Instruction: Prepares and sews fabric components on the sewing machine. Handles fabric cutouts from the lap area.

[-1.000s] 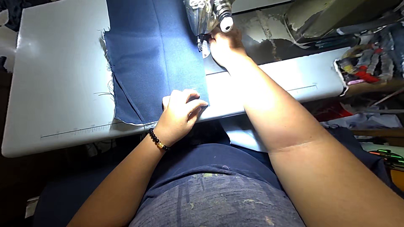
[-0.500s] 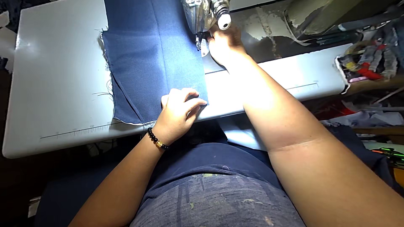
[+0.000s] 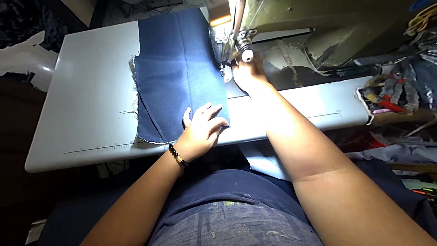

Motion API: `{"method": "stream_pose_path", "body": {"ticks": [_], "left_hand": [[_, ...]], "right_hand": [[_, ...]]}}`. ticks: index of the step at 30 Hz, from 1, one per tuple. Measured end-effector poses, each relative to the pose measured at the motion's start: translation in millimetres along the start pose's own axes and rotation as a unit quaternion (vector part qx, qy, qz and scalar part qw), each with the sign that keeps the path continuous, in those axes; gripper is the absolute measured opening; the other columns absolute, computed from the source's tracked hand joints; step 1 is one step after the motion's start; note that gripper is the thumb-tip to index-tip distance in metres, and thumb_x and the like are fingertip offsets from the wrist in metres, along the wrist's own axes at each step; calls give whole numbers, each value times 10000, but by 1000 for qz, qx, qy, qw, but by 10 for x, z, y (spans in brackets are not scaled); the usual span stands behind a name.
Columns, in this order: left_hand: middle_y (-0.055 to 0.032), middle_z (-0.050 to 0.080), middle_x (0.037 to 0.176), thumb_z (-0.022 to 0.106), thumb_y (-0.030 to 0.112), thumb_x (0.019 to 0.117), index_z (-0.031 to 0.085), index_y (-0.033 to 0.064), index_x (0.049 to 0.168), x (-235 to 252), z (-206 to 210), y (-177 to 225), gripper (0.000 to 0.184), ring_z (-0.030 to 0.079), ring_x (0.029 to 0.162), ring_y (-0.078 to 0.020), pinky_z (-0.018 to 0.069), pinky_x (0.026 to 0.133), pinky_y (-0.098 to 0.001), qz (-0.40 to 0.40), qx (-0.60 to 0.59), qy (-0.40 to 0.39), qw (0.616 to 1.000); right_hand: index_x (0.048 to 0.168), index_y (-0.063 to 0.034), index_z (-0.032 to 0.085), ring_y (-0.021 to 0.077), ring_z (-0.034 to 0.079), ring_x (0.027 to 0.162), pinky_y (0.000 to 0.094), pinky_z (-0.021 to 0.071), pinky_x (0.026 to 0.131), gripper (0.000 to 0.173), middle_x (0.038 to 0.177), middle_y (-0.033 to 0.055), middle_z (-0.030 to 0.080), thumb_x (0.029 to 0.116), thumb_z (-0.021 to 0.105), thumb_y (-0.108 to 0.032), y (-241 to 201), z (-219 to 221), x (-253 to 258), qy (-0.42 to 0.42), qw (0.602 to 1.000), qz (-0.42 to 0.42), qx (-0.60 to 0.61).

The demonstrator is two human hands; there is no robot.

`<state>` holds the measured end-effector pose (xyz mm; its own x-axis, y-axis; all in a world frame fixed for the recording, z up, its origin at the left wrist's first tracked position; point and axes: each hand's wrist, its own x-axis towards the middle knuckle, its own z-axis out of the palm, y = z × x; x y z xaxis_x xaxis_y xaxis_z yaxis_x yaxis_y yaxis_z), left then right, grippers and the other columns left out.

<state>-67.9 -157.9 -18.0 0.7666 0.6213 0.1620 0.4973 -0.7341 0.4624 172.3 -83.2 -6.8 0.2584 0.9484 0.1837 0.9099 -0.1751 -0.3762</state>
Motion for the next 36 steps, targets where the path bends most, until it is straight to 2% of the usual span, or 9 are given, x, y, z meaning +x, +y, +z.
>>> {"method": "stream_pose_path", "body": {"ticks": [4,6,10,13,21,27,31,33,36], "left_hand": [[-79,379,1633,445,235,1062,599,151,1315,505,-272,-346,308,281,1548,-265,182,1159,-702,-87,24,-34,995],[-98,316,1670,453,225,1081,565,114,1369,858,-470,-627,329,225,1572,-274,154,1203,-652,-142,37,-62,987],[-87,344,1659,459,245,1070,563,122,1361,1298,-637,-1077,333,239,1569,-267,168,1216,-622,-116,60,-62,990],[-49,345,1660,432,249,1073,564,151,1353,1361,-593,-1046,325,219,1575,-228,146,1228,-599,-111,63,-58,990],[-88,332,1667,472,274,1043,614,127,1330,395,-258,-349,352,230,1567,-319,159,1190,-685,-64,59,-22,996],[-65,574,1399,554,263,982,708,126,1191,58,-128,-81,294,516,1222,-328,403,915,-566,-36,36,-6,999],[-37,580,1383,561,272,983,720,145,1166,-93,-126,22,274,517,1220,-283,402,934,-533,-33,10,-28,999],[-32,592,1386,555,267,985,729,152,1173,-146,-98,40,280,532,1196,-272,402,915,-523,-26,11,-16,999],[-3,601,1361,561,268,989,736,206,1201,-176,-60,65,282,533,1165,-239,385,902,-506,-26,-5,-5,1000]], "right_hand": [[1430,-79,592,395,409,1442,592,332,1136,424,1528,182,495,1059,468,-242,-41,-5,-4,-1,1000,18,-7],[1404,-86,613,386,431,1430,593,335,1134,408,1487,180,532,1060,469,-253,-45,11,3,3,1000,17,-21],[1381,-87,630,388,421,1436,606,327,1128,395,1500,180,522,1056,476,-250,-60,-12,-3,-6,999,14,-37],[1361,-77,644,385,423,1433,610,329,1119,389,1492,174,528,1055,474,-246,-59,-12,-17,-8,999,12,-37],[1435,-89,592,394,361,1473,620,286,1138,432,1533,192,482,1066,465,-274,-86,-70,-20,-34,999,31,-10],[1393,-89,617,401,343,1471,684,270,1086,405,1593,146,420,1020,495,-189,-144,-198,83,-96,995,13,6],[1456,-168,584,354,194,1568,731,104,1166,462,1670,64,334,1069,374,-306,-37,-135,117,-112,993,-22,-10],[1461,-167,582,344,217,1566,743,91,1170,457,1628,50,416,1066,394,-298,-41,-129,85,-90,995,-29,10],[1259,-95,721,347,410,1464,664,278,1131,342,1449,100,606,1012,510,-201,-7,-105,58,3,997,-23,69]]}}
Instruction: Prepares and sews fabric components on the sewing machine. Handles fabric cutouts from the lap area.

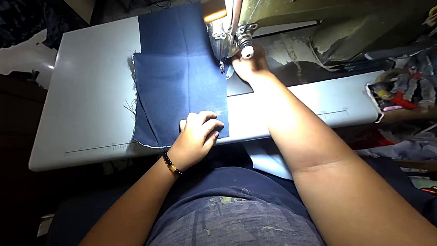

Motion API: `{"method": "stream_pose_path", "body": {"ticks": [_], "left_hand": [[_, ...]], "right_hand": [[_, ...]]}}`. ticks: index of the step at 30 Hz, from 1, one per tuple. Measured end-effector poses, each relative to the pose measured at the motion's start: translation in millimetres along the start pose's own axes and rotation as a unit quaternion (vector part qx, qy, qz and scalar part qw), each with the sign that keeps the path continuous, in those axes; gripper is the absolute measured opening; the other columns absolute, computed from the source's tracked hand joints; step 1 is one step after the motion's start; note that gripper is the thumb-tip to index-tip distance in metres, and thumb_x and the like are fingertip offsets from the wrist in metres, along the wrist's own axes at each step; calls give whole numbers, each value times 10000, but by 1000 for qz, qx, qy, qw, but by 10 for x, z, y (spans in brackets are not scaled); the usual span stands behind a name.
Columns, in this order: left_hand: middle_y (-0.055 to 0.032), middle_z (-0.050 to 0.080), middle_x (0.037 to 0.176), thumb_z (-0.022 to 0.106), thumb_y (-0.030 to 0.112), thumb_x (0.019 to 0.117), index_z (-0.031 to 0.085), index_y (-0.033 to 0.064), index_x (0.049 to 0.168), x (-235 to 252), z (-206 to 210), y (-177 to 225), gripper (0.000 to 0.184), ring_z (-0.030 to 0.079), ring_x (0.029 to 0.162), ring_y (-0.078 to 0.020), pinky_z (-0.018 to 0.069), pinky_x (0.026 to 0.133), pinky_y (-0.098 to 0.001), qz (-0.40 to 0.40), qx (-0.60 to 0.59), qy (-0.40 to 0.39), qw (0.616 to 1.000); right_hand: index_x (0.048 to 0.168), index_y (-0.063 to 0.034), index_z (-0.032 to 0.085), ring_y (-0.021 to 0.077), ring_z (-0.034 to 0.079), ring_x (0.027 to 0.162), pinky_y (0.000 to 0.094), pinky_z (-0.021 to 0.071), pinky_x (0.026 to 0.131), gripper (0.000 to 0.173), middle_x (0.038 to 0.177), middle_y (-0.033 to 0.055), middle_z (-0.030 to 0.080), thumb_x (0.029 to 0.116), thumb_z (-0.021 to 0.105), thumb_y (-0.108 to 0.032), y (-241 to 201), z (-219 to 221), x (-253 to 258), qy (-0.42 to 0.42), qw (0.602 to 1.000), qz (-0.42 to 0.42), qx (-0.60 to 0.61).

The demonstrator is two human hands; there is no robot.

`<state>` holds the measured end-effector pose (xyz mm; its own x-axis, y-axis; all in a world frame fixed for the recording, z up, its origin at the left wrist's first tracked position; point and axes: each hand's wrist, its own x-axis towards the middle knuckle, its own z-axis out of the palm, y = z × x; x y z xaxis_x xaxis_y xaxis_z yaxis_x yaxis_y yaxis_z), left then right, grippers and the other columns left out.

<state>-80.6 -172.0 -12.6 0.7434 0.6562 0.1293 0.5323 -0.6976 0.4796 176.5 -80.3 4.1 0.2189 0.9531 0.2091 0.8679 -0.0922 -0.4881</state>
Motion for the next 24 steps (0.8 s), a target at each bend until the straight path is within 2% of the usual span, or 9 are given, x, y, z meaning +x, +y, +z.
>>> {"method": "stream_pose_path", "body": {"ticks": [1,2,5,9,24], "left_hand": [[3,604,1358,566,264,989,738,217,1205,3,16,9,280,532,1160,-234,379,902,-502,0,-6,7,1000],[5,606,1360,571,259,988,742,225,1204,12,32,19,278,533,1161,-231,376,905,-501,-1,-9,15,1000],[-13,611,1378,591,245,976,758,223,1182,52,66,28,266,538,1173,-236,367,921,-499,10,-13,37,999],[-24,623,1378,605,251,970,778,222,1150,85,82,19,252,544,1148,-239,359,917,-499,28,-7,41,999],[-32,633,1364,606,248,975,779,217,1150,117,68,-19,249,551,1129,-246,361,912,-499,45,1,46,998]], "right_hand": [[1207,-81,742,347,439,1443,625,313,1123,318,1418,116,627,998,524,-181,22,8,6,20,1000,1,13],[1204,-73,744,352,437,1444,610,314,1129,316,1425,132,620,999,525,-169,30,9,8,24,1000,2,20],[1302,-116,705,361,403,1467,622,276,1144,369,1493,151,558,1033,478,-224,43,31,25,-1,1000,4,-9],[1393,-156,647,363,365,1486,625,247,1160,421,1553,134,496,1068,419,-299,8,8,46,-39,997,19,-58],[1395,-166,643,343,372,1479,609,271,1143,415,1549,95,505,1076,403,-281,-15,21,86,-49,995,28,-82]]}}
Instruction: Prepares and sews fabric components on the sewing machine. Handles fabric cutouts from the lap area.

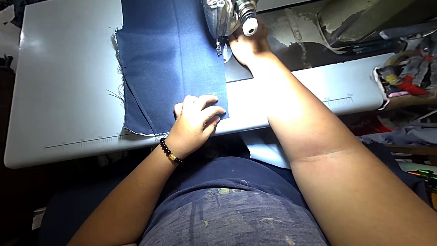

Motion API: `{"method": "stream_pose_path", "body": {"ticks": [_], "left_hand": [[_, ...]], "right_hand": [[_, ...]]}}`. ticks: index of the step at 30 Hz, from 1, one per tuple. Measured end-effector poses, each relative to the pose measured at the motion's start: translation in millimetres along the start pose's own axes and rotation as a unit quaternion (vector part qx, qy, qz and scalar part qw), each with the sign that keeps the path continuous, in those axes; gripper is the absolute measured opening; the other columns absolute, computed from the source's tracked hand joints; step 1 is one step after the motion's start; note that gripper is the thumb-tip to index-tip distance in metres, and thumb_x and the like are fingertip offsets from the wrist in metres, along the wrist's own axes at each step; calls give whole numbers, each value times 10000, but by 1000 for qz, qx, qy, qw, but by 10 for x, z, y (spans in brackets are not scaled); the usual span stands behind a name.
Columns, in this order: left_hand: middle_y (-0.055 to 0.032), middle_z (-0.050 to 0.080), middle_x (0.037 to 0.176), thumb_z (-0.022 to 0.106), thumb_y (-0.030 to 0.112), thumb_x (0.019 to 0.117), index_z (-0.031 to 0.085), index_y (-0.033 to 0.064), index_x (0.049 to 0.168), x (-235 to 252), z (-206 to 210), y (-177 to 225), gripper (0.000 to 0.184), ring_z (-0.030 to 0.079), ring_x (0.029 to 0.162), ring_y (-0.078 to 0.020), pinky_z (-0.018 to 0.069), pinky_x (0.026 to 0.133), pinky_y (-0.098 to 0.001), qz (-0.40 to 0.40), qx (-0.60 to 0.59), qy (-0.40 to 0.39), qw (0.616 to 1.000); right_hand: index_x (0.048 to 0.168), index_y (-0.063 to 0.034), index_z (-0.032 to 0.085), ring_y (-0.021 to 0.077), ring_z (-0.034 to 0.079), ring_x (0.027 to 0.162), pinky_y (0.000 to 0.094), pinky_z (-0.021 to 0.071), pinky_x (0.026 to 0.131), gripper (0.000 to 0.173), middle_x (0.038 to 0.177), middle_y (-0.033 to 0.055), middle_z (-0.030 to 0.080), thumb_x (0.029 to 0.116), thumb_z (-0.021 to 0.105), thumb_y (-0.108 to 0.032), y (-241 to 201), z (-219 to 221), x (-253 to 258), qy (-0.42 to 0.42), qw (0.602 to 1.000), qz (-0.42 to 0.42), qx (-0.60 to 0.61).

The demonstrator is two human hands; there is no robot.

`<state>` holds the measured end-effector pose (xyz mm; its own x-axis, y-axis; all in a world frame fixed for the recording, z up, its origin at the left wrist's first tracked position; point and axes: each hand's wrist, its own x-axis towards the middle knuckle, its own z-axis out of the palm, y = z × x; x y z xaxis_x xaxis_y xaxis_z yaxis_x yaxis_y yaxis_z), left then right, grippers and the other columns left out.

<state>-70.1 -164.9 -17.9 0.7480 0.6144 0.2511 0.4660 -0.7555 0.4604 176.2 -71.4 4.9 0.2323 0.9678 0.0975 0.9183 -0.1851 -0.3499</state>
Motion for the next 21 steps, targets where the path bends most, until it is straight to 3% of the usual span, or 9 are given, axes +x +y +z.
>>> {"method": "stream_pose_path", "body": {"ticks": [5,12,14,16,17,18,19,21], "left_hand": [[-42,634,1365,608,253,978,778,209,1152,4,-3,-3,248,558,1121,-254,368,908,-506,5,2,0,1000],[-37,631,1370,611,257,974,779,211,1155,1,5,-2,250,554,1137,-255,366,923,-513,3,-3,-3,1000],[-49,636,1369,605,260,981,776,201,1160,-3,-8,-20,254,562,1157,-270,371,929,-528,13,-5,-1,1000],[-77,645,1361,594,267,990,772,182,1160,2,-29,-40,261,577,1176,-304,386,926,-557,33,-1,1,999],[-98,639,1365,581,266,994,764,164,1176,3,-45,-42,277,575,1189,-329,388,926,-575,45,-1,-2,999],[-119,629,1373,564,271,999,752,148,1199,-7,-55,-35,301,576,1204,-347,396,942,-588,58,0,-4,998],[-144,621,1380,553,275,1009,740,123,1222,-26,-57,-15,322,581,1209,-356,403,970,-585,77,-6,3,997],[-170,615,1370,560,293,1022,719,86,1238,-100,-8,54,339,590,1182,-315,416,999,-522,121,-56,24,991]], "right_hand": [[1377,-141,653,353,384,1472,631,268,1140,408,1523,102,532,1065,422,-265,21,28,0,21,1000,-8,16],[1379,-198,660,341,395,1465,613,276,1138,401,1517,97,540,1071,423,-295,69,56,24,24,999,-13,30],[1383,-145,659,343,455,1427,554,313,1161,396,1468,160,574,1049,490,-272,130,8,-4,36,993,-39,109],[1430,-59,593,296,512,1381,437,364,1176,416,1436,201,579,1051,539,-221,203,-253,-196,6,979,-59,192],[1396,-44,609,241,549,1335,381,399,1146,386,1406,181,597,1046,543,-192,270,-433,-372,-14,975,-67,214],[1284,-37,669,158,611,1195,307,468,1046,310,1295,129,650,1026,539,-147,385,-596,-622,-26,967,-84,238],[1135,-37,704,68,643,983,236,530,878,226,1127,55,681,1008,529,-103,539,-755,-928,-50,955,-108,273],[931,-40,696,17,654,712,209,579,638,173,875,-18,703,973,530,-65,932,-991,-1644,-149,926,-107,330]]}}
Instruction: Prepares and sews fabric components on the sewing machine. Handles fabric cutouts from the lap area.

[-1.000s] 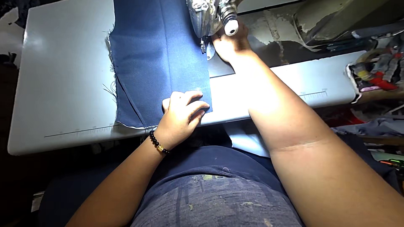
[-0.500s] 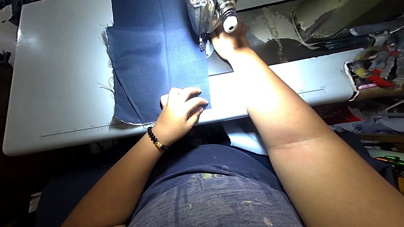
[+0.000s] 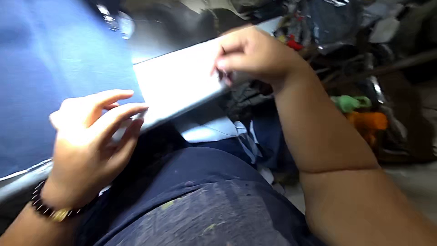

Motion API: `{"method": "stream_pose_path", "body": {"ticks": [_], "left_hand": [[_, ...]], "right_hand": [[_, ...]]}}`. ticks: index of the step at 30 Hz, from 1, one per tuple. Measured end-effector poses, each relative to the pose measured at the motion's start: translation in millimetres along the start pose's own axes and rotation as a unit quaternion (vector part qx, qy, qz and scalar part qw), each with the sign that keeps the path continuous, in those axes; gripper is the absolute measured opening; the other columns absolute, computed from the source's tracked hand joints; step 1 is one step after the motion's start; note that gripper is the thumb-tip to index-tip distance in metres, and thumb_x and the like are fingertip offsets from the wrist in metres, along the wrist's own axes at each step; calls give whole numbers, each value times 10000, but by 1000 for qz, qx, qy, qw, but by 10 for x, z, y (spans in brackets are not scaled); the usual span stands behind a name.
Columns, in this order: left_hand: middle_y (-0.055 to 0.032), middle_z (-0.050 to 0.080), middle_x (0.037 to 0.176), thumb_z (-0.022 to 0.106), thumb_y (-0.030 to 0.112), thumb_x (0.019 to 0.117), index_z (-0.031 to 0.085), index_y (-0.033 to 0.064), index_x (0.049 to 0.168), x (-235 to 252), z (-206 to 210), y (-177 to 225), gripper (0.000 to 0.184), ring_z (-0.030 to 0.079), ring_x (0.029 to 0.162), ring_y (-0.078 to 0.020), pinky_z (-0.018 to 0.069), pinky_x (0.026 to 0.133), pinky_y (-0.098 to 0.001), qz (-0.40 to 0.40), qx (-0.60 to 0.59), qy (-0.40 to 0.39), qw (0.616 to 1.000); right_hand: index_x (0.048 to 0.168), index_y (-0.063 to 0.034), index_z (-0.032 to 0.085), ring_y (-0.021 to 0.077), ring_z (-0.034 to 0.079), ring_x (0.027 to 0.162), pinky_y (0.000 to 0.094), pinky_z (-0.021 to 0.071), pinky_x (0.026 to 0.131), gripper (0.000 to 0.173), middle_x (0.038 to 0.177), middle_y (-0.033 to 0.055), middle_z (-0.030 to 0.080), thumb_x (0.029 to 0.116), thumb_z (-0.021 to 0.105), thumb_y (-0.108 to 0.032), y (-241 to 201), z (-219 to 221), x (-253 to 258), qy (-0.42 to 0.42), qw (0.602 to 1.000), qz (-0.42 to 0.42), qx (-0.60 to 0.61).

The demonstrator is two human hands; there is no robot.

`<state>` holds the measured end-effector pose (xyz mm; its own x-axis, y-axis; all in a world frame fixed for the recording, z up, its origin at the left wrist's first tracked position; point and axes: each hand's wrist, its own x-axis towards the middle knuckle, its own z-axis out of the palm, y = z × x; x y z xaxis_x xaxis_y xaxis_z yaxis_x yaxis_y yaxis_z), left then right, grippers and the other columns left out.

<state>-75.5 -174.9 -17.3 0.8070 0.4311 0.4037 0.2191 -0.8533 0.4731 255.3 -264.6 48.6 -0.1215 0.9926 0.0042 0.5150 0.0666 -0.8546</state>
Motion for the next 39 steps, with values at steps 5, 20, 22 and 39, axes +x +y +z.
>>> {"method": "stream_pose_path", "body": {"ticks": [5,20,22,39], "left_hand": [[-57,695,1243,545,303,1034,725,135,1221,82,357,361,309,671,1019,-111,556,857,-320,98,-148,-113,978],[-249,665,1277,546,249,1076,598,32,1393,-604,661,-164,388,627,1222,-395,432,1076,-605,-310,-109,-468,820],[-204,641,1349,520,271,1083,574,58,1430,-747,723,-203,410,595,1290,-322,406,1126,-550,-344,-171,-427,818],[-141,656,898,426,433,1037,690,19,963,-934,51,301,496,651,882,-315,524,782,-506,-10,-106,-275,956]], "right_hand": [[1355,-28,604,203,667,768,385,574,635,644,1091,158,692,813,855,-267,608,747,-1542,-26,970,238,-36],[1590,-179,383,636,429,1312,819,399,924,954,1466,383,440,800,883,-367,936,429,-1875,51,802,527,-276],[1565,-157,375,536,659,981,691,529,796,836,1177,353,640,868,831,-228,1195,364,-2242,62,792,571,-208],[1018,41,751,496,663,1076,741,466,929,196,1053,299,712,959,642,-110,1190,205,-2456,125,838,454,-276]]}}
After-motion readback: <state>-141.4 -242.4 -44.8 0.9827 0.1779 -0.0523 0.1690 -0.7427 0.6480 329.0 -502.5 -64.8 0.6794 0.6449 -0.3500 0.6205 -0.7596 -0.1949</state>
